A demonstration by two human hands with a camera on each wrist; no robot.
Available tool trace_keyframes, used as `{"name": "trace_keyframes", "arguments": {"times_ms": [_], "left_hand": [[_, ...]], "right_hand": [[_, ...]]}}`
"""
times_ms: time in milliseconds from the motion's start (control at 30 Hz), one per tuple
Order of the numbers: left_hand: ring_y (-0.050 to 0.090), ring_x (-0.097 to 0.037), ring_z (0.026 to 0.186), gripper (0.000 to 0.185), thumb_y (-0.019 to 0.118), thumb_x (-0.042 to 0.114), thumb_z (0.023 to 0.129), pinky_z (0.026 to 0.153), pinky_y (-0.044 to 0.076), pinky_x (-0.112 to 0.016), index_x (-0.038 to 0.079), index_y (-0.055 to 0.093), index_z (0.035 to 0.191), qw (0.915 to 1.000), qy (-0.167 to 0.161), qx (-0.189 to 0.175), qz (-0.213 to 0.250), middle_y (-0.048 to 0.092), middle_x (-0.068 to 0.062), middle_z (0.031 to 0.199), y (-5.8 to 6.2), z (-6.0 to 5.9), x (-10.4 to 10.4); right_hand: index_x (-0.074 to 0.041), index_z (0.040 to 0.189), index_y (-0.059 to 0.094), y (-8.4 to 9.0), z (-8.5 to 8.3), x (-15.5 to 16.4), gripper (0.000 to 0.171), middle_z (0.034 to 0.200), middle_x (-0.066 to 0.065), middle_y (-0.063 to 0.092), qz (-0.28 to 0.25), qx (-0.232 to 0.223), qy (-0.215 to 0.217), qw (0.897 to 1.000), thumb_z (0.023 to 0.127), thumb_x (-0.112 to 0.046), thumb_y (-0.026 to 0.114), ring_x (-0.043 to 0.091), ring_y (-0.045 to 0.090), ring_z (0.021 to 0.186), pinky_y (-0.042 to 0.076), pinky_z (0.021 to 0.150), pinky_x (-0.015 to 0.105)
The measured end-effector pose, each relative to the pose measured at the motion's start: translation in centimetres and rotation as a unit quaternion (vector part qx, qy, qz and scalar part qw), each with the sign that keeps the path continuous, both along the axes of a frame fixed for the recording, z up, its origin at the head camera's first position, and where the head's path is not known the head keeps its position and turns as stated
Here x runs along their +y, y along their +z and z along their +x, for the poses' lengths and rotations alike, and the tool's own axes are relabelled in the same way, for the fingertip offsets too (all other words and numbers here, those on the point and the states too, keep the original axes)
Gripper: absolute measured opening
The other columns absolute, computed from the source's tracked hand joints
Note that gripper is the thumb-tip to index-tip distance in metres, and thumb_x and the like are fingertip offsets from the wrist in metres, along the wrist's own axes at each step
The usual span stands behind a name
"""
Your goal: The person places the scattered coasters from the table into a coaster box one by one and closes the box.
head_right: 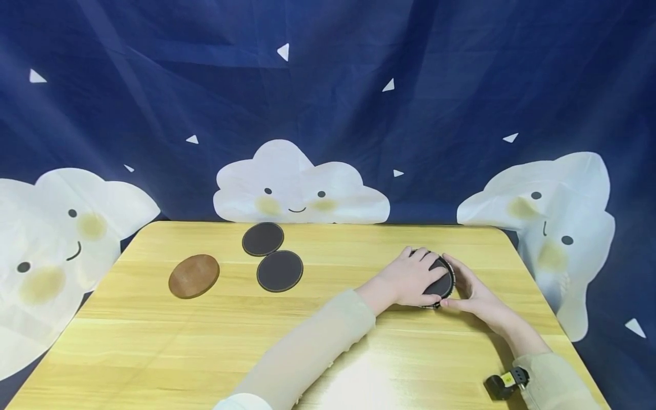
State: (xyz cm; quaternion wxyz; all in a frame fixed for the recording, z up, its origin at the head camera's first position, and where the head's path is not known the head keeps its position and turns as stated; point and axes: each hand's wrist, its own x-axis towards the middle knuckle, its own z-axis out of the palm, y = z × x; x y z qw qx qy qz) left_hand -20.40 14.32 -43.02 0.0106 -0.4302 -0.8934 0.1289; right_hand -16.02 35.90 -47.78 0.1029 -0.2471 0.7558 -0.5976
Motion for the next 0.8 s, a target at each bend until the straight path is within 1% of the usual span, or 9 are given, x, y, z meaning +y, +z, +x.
{"name": "trace_keyframes", "arguments": {"times_ms": [200,400,600,800], "left_hand": [[0.035,-0.010,0.149,0.065,0.041,0.077,0.102,0.120,0.031,-0.034,0.045,0.040,0.158,0.9997,0.008,-0.014,0.019,0.039,0.012,0.162,-0.1,-0.1,-0.3],[0.034,-0.010,0.151,0.066,0.040,0.078,0.101,0.121,0.030,-0.033,0.046,0.040,0.158,0.9995,0.010,-0.016,0.027,0.040,0.012,0.162,-0.3,-0.2,-0.5],[0.034,-0.011,0.151,0.066,0.039,0.077,0.102,0.122,0.030,-0.033,0.044,0.041,0.158,0.9996,0.006,-0.011,0.026,0.040,0.011,0.161,-0.4,-0.2,-0.6],[0.036,-0.012,0.151,0.063,0.038,0.074,0.104,0.121,0.033,-0.034,0.041,0.042,0.158,0.9996,-0.003,0.006,0.026,0.042,0.009,0.161,-0.2,-0.2,-1.2]], "right_hand": [[-0.004,0.170,0.011,-0.1,0.0,-0.1,0.095,0.159,-0.027,0.037,0.003,-0.007,-0.002,1.000,0.093,0.018,0.061,-0.021,0.038,0.140,0.031,0.106,0.003],[-0.003,0.170,0.011,0.1,0.0,-0.2,0.094,0.159,-0.026,0.037,-0.001,-0.006,-0.002,1.000,0.093,0.018,0.061,-0.020,0.038,0.140,0.031,0.106,0.003],[-0.004,0.170,0.010,0.1,0.1,-0.2,0.095,0.159,-0.027,0.037,0.002,-0.007,-0.001,1.000,0.094,0.018,0.061,-0.020,0.039,0.139,0.031,0.106,0.003],[-0.004,0.170,0.009,0.0,0.0,-0.1,0.095,0.158,-0.027,0.037,-0.001,-0.005,-0.003,1.000,0.093,0.019,0.061,-0.020,0.040,0.139,0.032,0.105,0.003]]}}
